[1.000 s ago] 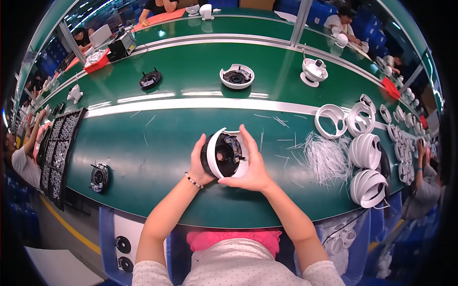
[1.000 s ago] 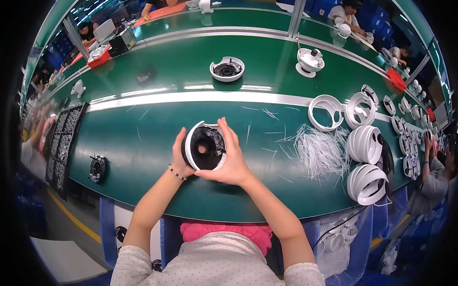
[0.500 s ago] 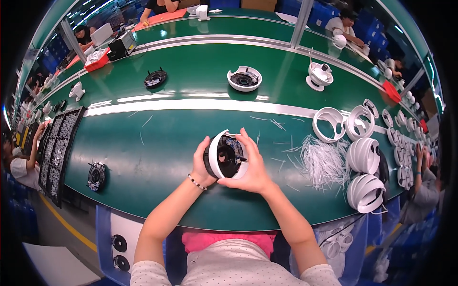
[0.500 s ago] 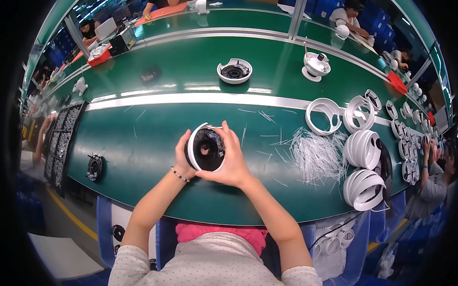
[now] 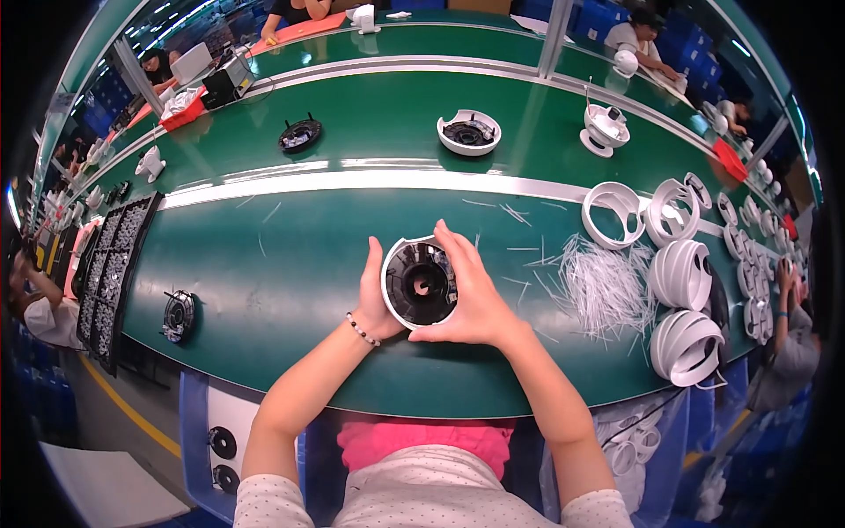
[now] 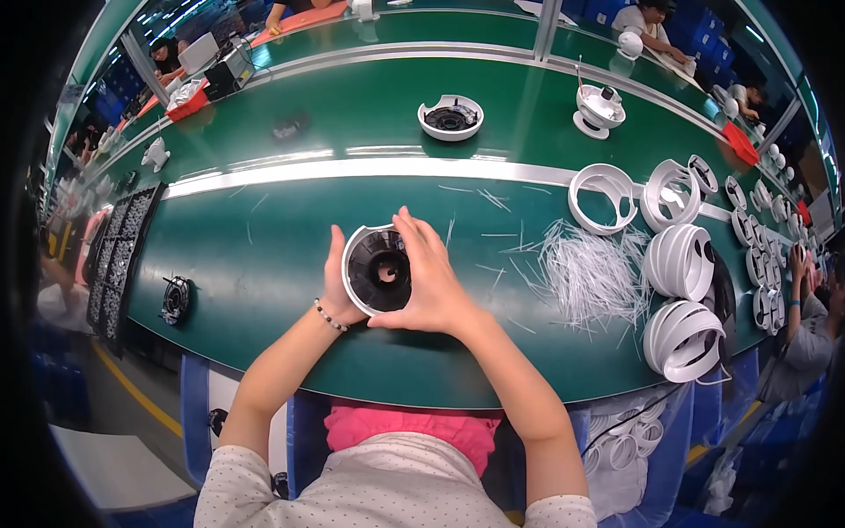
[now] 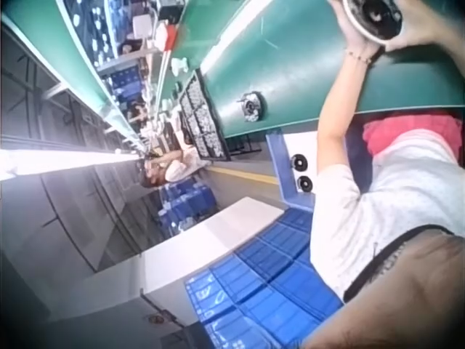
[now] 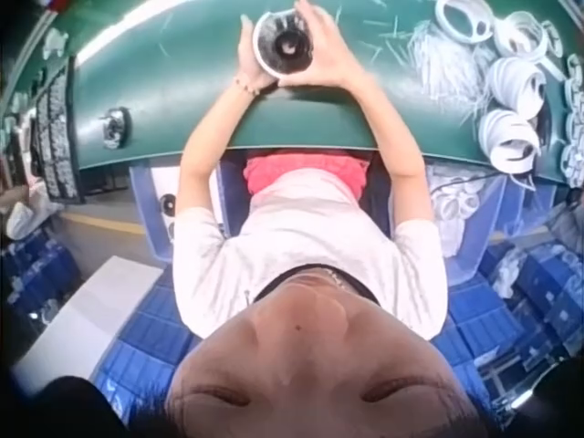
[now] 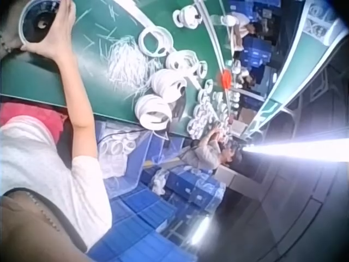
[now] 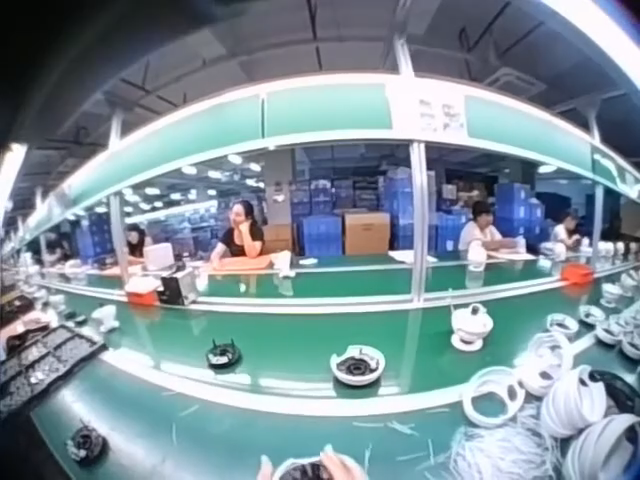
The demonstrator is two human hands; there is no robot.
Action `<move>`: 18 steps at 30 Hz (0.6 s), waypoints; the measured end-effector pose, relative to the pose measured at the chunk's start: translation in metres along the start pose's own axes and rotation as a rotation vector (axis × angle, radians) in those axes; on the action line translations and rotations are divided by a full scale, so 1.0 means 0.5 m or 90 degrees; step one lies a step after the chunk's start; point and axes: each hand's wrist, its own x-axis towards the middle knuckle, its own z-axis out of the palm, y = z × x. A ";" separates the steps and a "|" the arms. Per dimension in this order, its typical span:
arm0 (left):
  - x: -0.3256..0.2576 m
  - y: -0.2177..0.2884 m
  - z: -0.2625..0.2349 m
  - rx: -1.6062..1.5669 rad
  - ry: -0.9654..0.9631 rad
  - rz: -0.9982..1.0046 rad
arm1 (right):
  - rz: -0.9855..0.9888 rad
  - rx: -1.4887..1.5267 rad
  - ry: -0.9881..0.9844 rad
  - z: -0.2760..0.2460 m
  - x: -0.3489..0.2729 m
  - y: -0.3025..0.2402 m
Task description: Assembling dome security camera components on a factory production line.
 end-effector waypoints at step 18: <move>-0.013 -0.051 0.011 0.037 0.012 0.127 | -0.067 0.015 0.083 0.001 -0.041 0.032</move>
